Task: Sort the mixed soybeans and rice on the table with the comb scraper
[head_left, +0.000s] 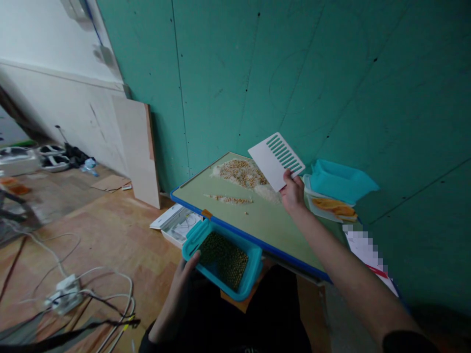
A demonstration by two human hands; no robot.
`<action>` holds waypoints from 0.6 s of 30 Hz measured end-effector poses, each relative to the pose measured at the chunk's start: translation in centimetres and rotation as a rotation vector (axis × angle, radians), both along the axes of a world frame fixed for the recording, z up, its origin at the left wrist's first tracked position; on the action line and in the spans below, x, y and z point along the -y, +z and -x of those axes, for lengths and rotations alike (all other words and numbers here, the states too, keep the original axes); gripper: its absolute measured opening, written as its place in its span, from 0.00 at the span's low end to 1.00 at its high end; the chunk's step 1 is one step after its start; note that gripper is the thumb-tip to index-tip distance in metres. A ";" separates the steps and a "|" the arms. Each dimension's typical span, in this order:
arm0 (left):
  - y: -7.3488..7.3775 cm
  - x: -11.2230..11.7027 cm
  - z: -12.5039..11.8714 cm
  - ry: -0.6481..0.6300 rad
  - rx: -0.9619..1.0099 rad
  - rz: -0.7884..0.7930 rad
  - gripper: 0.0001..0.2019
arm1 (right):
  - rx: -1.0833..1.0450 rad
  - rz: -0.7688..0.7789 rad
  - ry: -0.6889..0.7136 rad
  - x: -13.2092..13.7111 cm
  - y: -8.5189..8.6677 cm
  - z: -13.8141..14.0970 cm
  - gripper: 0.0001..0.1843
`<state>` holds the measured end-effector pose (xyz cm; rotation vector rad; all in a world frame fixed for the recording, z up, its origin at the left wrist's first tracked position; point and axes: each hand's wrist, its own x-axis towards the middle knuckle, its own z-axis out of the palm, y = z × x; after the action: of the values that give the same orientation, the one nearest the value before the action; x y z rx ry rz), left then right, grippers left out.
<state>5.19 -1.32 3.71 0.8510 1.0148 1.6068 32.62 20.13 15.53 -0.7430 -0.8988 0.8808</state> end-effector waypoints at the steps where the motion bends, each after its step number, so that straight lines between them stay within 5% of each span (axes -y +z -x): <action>1: -0.1 -0.2 0.1 0.002 -0.007 -0.008 0.19 | -0.043 0.013 -0.010 -0.7 -0.1 -0.2 0.21; 12: -2.5 -2.8 1.2 0.067 -0.085 0.023 0.18 | -0.182 0.087 0.133 -1.0 -1.6 0.9 0.08; 18: -3.4 -4.5 0.9 0.101 -0.108 0.060 0.19 | -0.190 0.135 0.172 0.7 -3.1 2.4 0.12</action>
<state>4.25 3.20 0.32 0.8650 1.1927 1.6204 30.20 19.43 12.39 -0.6914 -0.7473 1.1540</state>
